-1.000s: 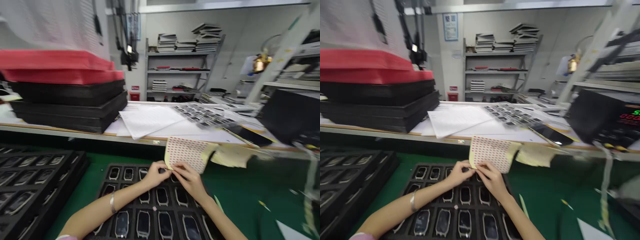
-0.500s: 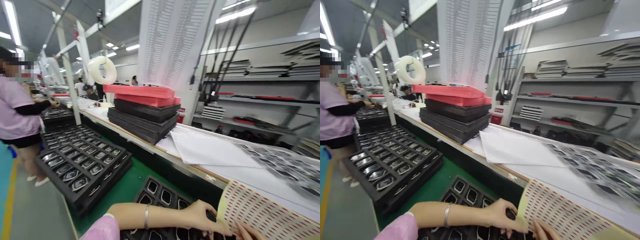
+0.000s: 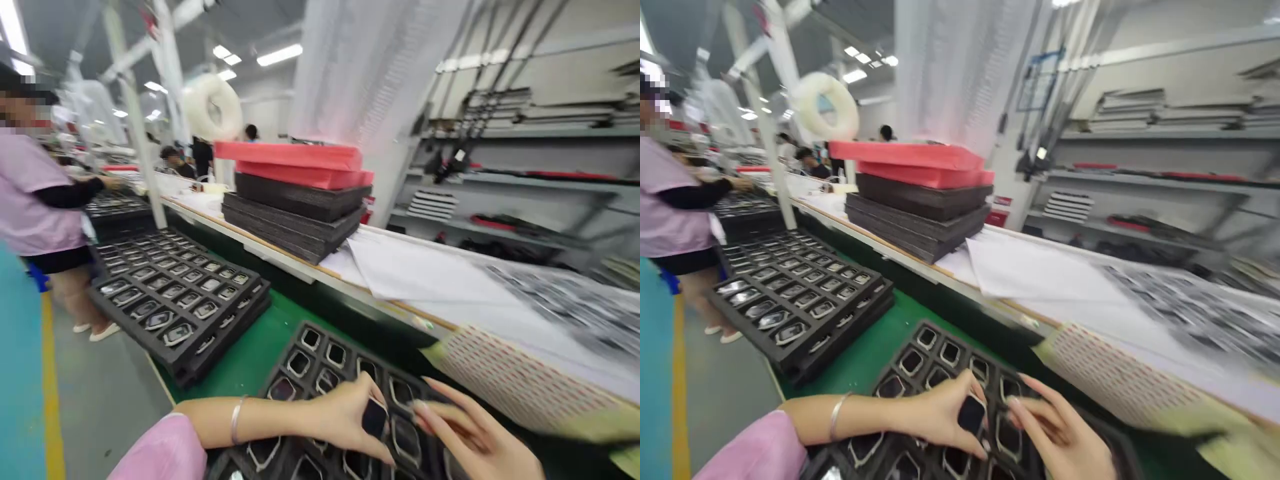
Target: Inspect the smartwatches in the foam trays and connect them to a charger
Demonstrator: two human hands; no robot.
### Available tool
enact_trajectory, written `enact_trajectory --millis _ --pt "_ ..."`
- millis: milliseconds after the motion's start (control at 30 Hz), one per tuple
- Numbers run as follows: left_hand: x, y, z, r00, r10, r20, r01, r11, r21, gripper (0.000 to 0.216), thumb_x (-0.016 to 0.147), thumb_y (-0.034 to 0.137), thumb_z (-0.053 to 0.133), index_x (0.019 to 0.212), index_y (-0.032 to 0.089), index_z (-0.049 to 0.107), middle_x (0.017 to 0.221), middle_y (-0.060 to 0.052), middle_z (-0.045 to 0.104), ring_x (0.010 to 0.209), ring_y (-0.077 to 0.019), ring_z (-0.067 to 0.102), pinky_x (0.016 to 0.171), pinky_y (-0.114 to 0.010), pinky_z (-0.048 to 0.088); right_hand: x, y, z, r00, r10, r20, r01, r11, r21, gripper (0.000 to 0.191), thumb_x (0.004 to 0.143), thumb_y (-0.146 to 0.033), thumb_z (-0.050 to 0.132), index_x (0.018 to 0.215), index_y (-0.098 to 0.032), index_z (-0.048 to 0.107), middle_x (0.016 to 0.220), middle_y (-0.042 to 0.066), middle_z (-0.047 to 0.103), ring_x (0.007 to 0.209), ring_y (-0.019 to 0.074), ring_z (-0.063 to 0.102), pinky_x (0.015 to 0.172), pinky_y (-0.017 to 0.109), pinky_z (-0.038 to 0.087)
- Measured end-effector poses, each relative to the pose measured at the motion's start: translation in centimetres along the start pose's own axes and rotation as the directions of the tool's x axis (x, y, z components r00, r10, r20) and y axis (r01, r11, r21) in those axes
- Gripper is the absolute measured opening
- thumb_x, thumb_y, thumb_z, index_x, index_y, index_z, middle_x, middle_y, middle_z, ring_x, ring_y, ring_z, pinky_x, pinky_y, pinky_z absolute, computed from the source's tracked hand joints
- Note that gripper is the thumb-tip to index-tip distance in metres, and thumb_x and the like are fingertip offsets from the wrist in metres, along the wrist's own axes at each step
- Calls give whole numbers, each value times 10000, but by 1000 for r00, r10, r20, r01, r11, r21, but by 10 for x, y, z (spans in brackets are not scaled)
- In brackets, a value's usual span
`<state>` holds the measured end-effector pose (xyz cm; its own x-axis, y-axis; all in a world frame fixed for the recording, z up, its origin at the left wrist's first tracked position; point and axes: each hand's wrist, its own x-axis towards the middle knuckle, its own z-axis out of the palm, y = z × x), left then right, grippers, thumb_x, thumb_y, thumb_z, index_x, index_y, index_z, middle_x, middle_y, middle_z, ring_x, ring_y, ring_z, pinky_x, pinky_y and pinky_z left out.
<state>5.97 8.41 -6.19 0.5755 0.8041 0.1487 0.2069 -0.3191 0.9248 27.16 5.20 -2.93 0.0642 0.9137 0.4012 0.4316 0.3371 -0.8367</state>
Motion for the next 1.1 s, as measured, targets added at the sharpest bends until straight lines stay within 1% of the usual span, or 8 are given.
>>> enact_trajectory --millis 67,233,367,533,667,833,1000,1100 --pt "-13 3 4 1000 12 -13 -12 999 -30 590 502 303 866 993 173 565 887 -20 604 802 -207 566 691 -290 427 -12 -28 8 986 90 143 -99 994 53 323 709 -482 737 835 -187 698 766 89 728 677 271 710 662 314 611" --pt "-26 0 18 990 2 142 24 984 -177 552 696 245 737 1190 196 494 865 -4 602 610 -123 502 541 -232 356 -32 -42 22 982 53 180 -69 994 82 176 815 -341 668 752 -181 707 774 61 706 706 213 668 616 288 545" --pt "-35 -1 26 981 -35 189 84 962 -260 746 710 211 724 1317 223 290 1073 -69 628 767 -173 610 624 -254 435 -45 -30 27 976 91 197 -106 992 68 108 790 -276 679 731 -195 718 1021 67 669 856 209 641 595 255 500" --pt "-40 1 27 986 -17 168 56 972 -226 753 731 185 706 1338 250 266 1173 -82 617 926 -210 624 740 -294 473 -51 -20 38 965 130 227 -152 985 84 89 778 -262 686 788 -176 665 969 68 625 778 167 599 525 221 448" --pt "-46 2 30 986 8 166 21 985 -173 749 767 166 653 1368 272 220 1132 -65 619 941 -215 621 773 -325 489 -52 -16 39 942 182 281 -216 972 95 298 818 -391 650 981 -172 531 927 69 619 703 152 594 485 215 477" --pt "-57 -5 34 972 -2 233 24 995 -93 478 846 170 523 1252 273 292 1107 -55 599 1032 -220 586 801 -330 491 -50 -12 -21 905 307 295 -295 952 -88 400 1001 -412 252 986 -134 540 804 81 657 620 158 630 502 249 504" --pt "-54 -17 34 946 -45 322 1 991 136 368 870 180 449 1217 271 369 1074 -50 595 825 -198 618 669 -305 504 -83 17 -116 886 462 16 -400 783 -477 211 915 -339 534 1023 -162 576 911 93 637 870 236 601 725 319 465" --pt "-54 -21 36 930 42 364 -109 980 166 379 868 217 496 1225 291 393 1124 -50 585 917 -217 621 704 -302 517 -112 49 -131 827 556 -79 -484 634 -603 328 887 -320 603 1145 -127 540 944 109 622 867 239 594 758 356 460"
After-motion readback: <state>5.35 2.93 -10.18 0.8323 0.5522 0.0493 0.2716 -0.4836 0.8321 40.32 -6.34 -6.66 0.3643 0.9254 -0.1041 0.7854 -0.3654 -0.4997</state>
